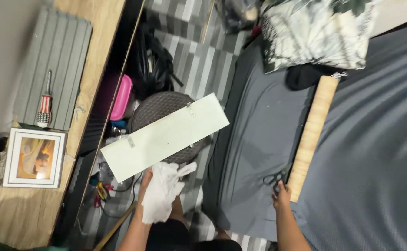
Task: The person wipes down a white shelf panel, uses pliers and a screwdriver to manipulate hardware on the panel, and searches through a storage area for components.
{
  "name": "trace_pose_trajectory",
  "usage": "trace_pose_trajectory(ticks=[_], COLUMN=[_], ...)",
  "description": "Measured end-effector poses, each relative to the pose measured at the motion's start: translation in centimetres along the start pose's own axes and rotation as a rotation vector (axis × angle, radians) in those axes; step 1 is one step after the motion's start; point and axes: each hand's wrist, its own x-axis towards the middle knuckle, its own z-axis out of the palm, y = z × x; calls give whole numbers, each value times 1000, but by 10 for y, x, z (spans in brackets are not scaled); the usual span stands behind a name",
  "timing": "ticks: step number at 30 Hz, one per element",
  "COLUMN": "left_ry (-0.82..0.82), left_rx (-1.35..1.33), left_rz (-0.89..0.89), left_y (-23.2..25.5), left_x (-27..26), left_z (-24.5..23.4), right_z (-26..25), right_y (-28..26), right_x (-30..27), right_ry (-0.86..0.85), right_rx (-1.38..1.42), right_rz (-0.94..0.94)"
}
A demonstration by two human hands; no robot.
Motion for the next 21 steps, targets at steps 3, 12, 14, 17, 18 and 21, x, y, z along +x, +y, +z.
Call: trace_pose_trajectory(ticks=[3,12,14,17,18,21], left_ry=[93,488,538,574,601,496], left_rx=[141,782,1088,1321,1355,1357], left_rz=[132,735,610,508,495,532], left_y=[16,18,-1,-21,-24,-32], left_x=[55,136,151,169,177,196], left_z=[1,41,53,70,75,100], right_z=[44,322,357,365,369,368], right_y=[-3,-35,-42,-42,-45,-46], right_x=[4,-29,-26,-24,-23,-26], right_ry=[303,-253,-318,-451,-462,-475], right_rx=[-400,-895,-942,-955,-945,-939], right_rz=[-354,-1279,-1166,-850,-831,-823])
